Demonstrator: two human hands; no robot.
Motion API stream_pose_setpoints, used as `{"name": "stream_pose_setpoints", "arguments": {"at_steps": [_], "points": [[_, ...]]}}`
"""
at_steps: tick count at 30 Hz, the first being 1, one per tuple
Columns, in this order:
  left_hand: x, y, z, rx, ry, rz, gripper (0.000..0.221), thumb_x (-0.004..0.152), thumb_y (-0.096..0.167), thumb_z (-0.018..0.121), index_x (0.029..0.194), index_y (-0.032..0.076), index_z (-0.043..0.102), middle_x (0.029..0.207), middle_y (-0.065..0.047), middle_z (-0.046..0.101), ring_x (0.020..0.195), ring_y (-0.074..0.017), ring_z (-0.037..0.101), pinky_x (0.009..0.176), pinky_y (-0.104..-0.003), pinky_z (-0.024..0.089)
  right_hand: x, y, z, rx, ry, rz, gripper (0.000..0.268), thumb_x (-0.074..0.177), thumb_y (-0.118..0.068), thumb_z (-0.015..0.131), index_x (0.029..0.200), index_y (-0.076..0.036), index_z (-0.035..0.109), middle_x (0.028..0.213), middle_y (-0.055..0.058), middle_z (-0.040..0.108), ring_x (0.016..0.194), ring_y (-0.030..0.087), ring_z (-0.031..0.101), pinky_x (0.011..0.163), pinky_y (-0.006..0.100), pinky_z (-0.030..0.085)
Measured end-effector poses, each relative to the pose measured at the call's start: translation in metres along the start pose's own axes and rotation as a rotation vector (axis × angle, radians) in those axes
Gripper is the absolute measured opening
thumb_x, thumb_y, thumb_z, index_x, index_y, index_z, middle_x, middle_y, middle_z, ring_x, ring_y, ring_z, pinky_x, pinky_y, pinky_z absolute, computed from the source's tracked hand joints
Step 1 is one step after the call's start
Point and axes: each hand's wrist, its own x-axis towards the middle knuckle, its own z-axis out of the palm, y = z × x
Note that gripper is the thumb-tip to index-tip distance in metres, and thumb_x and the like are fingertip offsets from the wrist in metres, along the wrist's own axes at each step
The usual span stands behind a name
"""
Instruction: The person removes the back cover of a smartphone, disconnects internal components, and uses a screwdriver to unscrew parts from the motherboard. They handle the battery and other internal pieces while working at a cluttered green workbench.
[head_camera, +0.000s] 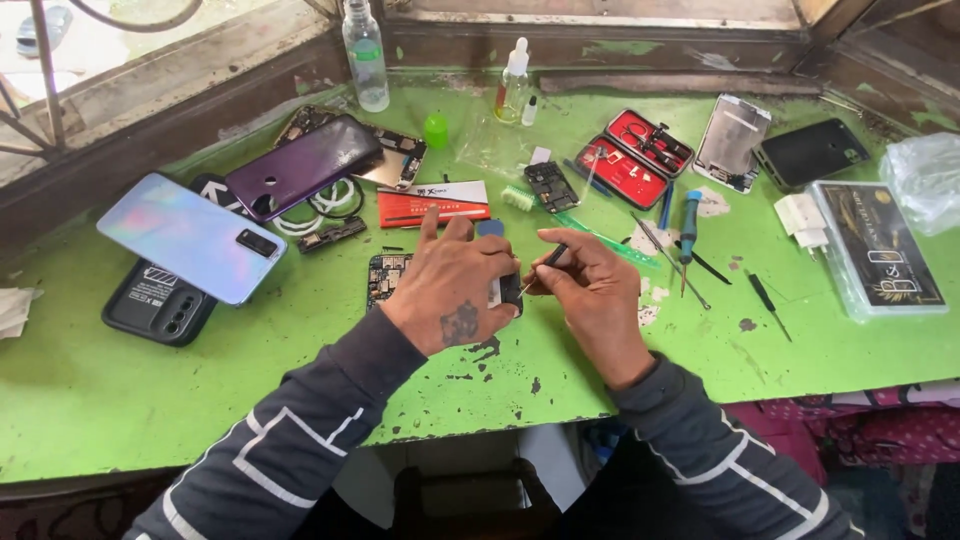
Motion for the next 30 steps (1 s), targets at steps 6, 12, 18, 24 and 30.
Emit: {"name": "stream_pose_setpoints", "arguments": {"at_steps": [6, 12, 18, 24, 30], "points": [[-0.002, -0.002, 0.001, -0.03, 0.053, 0.024, 0.049, 0.081, 0.046, 0.073, 0.122, 0.02, 0.074, 0.123, 0.0, 0.072, 0.118, -0.0305, 0.055, 0.119, -0.072, 0.018, 0.003, 0.007, -0.001, -0.048, -0.029, -0.087, 0.035, 0.09, 0.016, 0.068, 0.122, 0.002, 0.069, 0.089, 0.023, 0.073, 0.078, 0.026, 0.076, 0.069, 0.04, 0.07], [-0.001, -0.003, 0.0, -0.032, 0.059, 0.034, 0.047, 0.081, 0.042, 0.072, 0.121, 0.018, 0.074, 0.12, -0.002, 0.073, 0.115, -0.0316, 0.056, 0.118, -0.073, 0.019, 0.006, 0.006, 0.0, -0.083, -0.03, -0.128, 0.037, 0.089, 0.016, 0.069, 0.123, 0.001, 0.069, 0.087, 0.022, 0.072, 0.077, 0.025, 0.076, 0.069, 0.039, 0.07], [0.001, -0.005, 0.006, -0.037, 0.076, 0.039, 0.047, 0.078, 0.044, 0.073, 0.118, 0.018, 0.075, 0.118, -0.002, 0.073, 0.115, -0.0325, 0.057, 0.117, -0.074, 0.019, 0.004, 0.006, 0.002, -0.159, -0.054, -0.238, 0.037, 0.087, 0.017, 0.071, 0.12, 0.0, 0.072, 0.086, 0.021, 0.073, 0.076, 0.024, 0.075, 0.069, 0.039, 0.069], [0.001, -0.006, 0.012, -0.025, 0.096, 0.042, 0.049, 0.077, 0.046, 0.074, 0.117, 0.018, 0.075, 0.118, -0.003, 0.073, 0.114, -0.0321, 0.057, 0.117, -0.074, 0.02, 0.004, 0.006, 0.004, -0.229, -0.068, -0.333, 0.036, 0.084, 0.016, 0.074, 0.116, 0.0, 0.075, 0.084, 0.021, 0.075, 0.074, 0.026, 0.077, 0.066, 0.038, 0.068], [0.001, -0.006, 0.015, -0.03, 0.138, 0.051, 0.05, 0.076, 0.047, 0.075, 0.115, 0.016, 0.076, 0.119, -0.004, 0.073, 0.113, -0.0338, 0.057, 0.117, -0.075, 0.021, 0.0, -0.003, 0.008, -0.347, -0.084, -0.448, 0.042, 0.084, 0.016, 0.073, 0.122, -0.003, 0.074, 0.086, 0.022, 0.075, 0.076, 0.029, 0.076, 0.067, 0.042, 0.066]]}}
